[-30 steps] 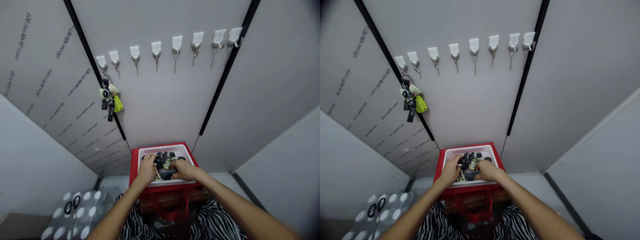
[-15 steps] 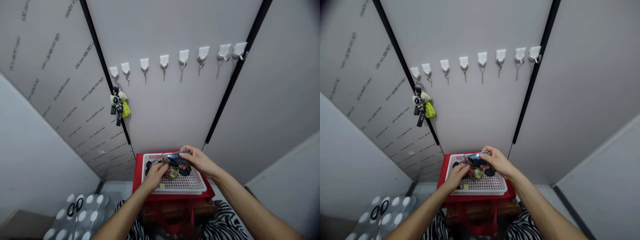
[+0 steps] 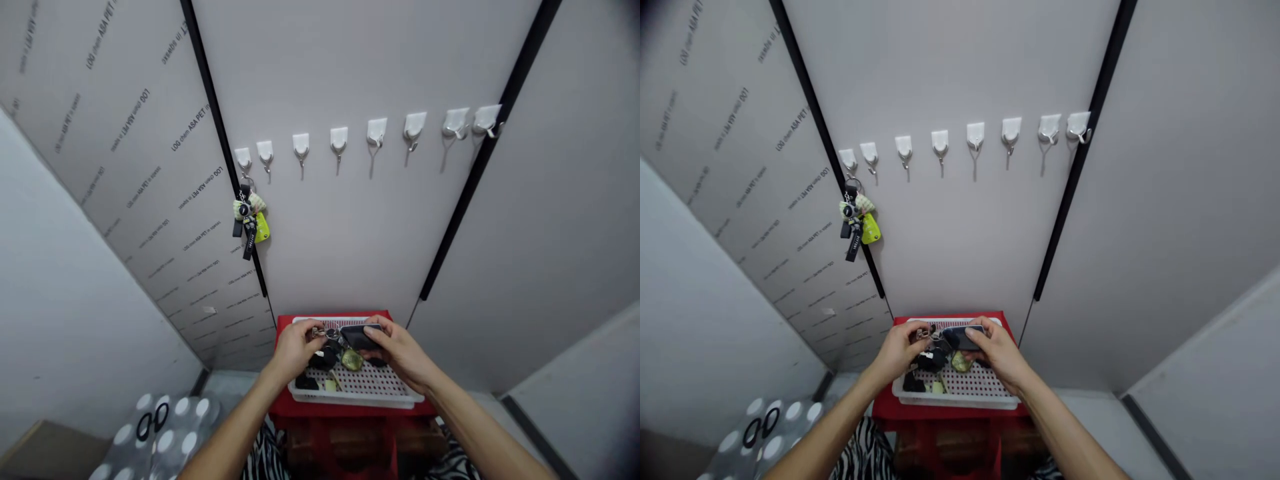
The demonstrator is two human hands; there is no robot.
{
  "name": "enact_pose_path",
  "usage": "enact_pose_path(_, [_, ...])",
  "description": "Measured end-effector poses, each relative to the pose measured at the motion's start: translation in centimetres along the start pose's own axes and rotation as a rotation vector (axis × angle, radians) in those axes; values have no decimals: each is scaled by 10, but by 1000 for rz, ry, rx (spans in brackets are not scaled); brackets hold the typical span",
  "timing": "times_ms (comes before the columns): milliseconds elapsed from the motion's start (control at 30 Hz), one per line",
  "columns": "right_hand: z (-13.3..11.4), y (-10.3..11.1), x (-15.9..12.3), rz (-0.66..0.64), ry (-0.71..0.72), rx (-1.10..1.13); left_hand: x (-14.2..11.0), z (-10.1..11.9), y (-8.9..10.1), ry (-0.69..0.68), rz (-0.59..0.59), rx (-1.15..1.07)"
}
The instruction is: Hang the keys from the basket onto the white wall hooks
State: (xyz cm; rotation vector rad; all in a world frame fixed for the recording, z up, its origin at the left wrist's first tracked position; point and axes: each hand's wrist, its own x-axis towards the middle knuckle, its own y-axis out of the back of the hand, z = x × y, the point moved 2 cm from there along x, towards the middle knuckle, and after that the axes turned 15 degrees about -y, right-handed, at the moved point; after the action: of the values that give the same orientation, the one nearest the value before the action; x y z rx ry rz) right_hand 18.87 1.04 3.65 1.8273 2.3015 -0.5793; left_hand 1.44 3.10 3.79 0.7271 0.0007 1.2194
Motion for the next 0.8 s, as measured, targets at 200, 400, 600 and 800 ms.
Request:
enact_pose_path(200, [-1,-19,3,-153,-32,-209,4,19,11,-124,-87,362])
enact_pose_path(400, [-6,-44,11,-128,101,-288,4,30,10,-271,-136,617])
enact_pose_path(600, [-16,-50,20,-50,110,-177,-3,29,6,-464,-104,571])
enact_pose_path(800, [-35,-58,26,-44,197,-165,-8,24,-2,-374,84,159])
